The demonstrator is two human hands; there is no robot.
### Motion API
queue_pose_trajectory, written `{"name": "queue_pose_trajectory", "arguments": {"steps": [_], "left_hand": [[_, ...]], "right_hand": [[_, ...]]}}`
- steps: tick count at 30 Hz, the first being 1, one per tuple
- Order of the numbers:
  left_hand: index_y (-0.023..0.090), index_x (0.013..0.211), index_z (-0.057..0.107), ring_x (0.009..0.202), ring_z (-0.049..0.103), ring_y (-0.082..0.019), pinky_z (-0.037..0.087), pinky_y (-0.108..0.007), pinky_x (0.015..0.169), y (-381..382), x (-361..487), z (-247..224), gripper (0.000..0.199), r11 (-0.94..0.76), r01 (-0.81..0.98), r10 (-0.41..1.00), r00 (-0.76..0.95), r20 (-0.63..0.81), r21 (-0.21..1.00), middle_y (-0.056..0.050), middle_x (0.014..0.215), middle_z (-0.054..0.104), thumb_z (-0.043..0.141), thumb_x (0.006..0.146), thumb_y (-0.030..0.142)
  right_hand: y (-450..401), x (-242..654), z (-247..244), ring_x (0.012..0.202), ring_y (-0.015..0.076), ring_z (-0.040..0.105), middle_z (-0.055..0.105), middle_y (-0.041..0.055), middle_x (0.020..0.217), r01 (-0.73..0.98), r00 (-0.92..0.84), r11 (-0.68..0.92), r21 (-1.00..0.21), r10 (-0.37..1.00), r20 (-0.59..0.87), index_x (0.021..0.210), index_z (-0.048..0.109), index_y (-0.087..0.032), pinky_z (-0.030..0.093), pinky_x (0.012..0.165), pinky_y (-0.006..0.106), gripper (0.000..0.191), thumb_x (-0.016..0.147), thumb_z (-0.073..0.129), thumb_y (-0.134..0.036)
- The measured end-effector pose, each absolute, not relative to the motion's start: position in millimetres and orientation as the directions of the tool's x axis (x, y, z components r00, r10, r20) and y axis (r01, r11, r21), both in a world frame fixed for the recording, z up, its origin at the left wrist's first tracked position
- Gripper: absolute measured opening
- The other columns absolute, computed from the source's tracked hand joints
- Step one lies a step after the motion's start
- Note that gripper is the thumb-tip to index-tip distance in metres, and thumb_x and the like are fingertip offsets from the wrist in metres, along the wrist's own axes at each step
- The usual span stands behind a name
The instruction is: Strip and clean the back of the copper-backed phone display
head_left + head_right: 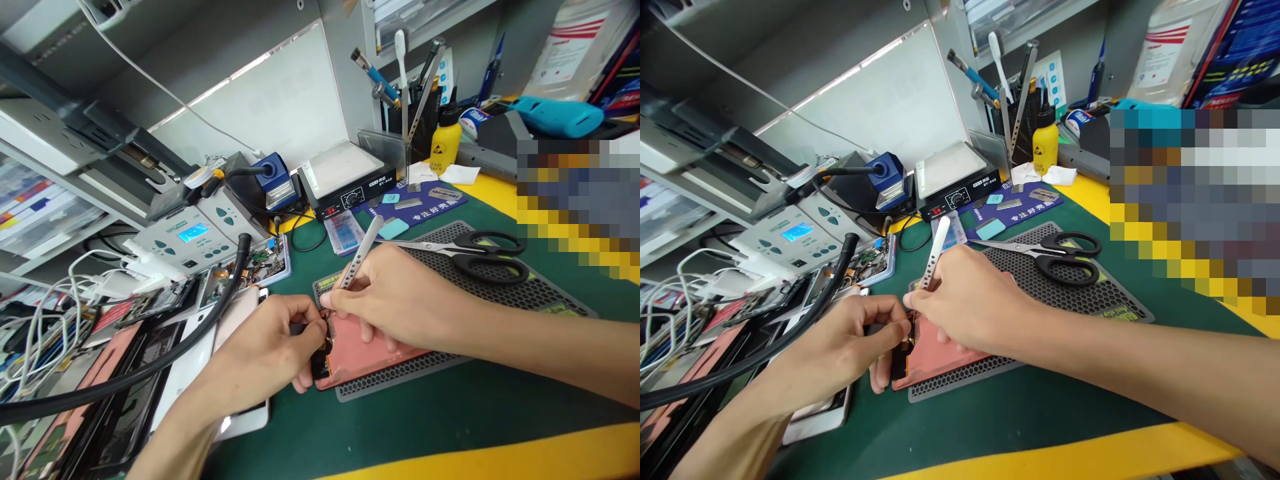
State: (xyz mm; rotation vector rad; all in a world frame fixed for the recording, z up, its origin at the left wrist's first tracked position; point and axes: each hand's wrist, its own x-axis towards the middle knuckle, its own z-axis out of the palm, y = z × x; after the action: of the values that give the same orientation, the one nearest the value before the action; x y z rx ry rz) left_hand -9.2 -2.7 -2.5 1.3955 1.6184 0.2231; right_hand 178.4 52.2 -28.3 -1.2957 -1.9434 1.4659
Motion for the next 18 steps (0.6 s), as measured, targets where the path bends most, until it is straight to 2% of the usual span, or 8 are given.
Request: {"name": "queue_pose_trajectory", "arguments": {"steps": [8,18], "left_hand": [[0.021,0.076,0.055,0.052,0.063,-0.014,0.046,-0.021,0.054,-2.0,-10.3,-3.3,0.018,0.328,0.662,0.846,0.111,-0.521,0.674,0.003,0.052,0.065,0.055,0.092,0.029],[0.021,0.076,0.055,0.051,0.064,-0.015,0.046,-0.021,0.053,-1.1,-10.9,-4.9,0.016,0.335,0.653,0.843,0.114,-0.526,0.679,0.003,0.051,0.065,0.055,0.091,0.028]], "right_hand": [[50.6,180.4,-26.6,0.030,0.0092,0.050,0.053,-0.0032,0.036,0.397,-0.536,0.022,-0.918,0.817,-0.213,0.048,0.056,-0.019,0.038,0.030,0.017,0.039,0.085,0.063,-0.031],[51.3,180.2,-30.8,0.034,0.0113,0.056,0.061,-0.0010,0.046,0.391,-0.556,0.069,-0.918,0.812,-0.176,0.056,0.058,-0.019,0.039,0.030,0.018,0.032,0.085,0.060,-0.030]]}}
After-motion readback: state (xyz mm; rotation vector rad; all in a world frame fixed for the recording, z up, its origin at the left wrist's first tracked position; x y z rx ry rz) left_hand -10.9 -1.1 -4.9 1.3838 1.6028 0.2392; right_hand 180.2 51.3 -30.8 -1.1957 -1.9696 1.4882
